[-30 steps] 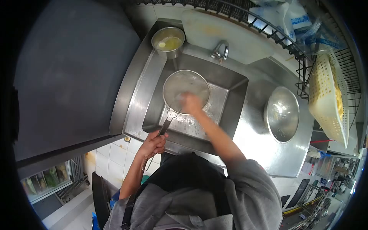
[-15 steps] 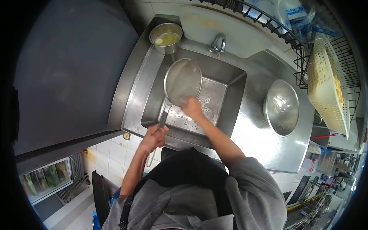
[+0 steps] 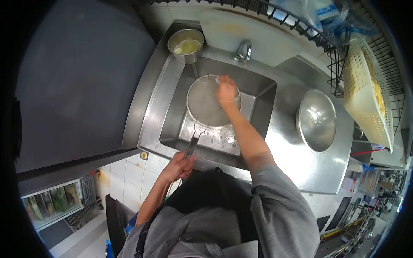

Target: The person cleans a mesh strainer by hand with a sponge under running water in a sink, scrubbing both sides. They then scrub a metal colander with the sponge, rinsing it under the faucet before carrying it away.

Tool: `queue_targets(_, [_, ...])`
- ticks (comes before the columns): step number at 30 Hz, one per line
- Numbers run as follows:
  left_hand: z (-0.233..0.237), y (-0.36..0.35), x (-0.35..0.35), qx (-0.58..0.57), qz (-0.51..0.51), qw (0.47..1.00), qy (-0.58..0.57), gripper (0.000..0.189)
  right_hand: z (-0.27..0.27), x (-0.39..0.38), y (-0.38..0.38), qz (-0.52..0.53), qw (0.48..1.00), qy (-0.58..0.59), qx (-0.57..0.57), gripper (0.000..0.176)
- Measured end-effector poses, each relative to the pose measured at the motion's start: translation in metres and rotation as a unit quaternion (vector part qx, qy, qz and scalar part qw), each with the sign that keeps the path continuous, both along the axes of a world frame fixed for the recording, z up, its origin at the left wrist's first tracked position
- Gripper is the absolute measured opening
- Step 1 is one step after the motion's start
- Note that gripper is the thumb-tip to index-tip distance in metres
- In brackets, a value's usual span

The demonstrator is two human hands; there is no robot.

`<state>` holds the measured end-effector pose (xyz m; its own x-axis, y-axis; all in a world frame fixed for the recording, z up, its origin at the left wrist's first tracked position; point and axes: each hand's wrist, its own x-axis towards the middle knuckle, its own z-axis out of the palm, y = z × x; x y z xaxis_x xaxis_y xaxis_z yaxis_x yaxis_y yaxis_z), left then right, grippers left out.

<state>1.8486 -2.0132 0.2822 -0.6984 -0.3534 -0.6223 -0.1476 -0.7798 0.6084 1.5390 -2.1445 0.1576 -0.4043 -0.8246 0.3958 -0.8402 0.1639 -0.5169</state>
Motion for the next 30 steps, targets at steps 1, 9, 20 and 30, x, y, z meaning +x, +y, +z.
queue_targets(1, [0.001,0.002,0.004,0.012,0.005,1.0,-0.005,0.017,-0.012,0.02,0.014,0.052,0.997,-0.052,0.007,0.026])
queue_targets(9, [-0.006,0.001,0.011,-0.032,0.042,0.999,-0.012,0.007,-0.016,-0.006,0.034,-0.002,0.984,-0.093,0.152,0.026])
queue_targets(20, [-0.032,-0.011,-0.008,-0.082,0.021,0.996,-0.013,0.01,-0.064,0.024,0.106,-0.02,0.976,-0.127,0.175,0.028])
queue_targets(30, [-0.038,-0.009,-0.015,0.052,-0.04,0.998,0.006,0.013,-0.031,0.024,0.024,0.006,0.994,-0.104,-0.018,0.025])
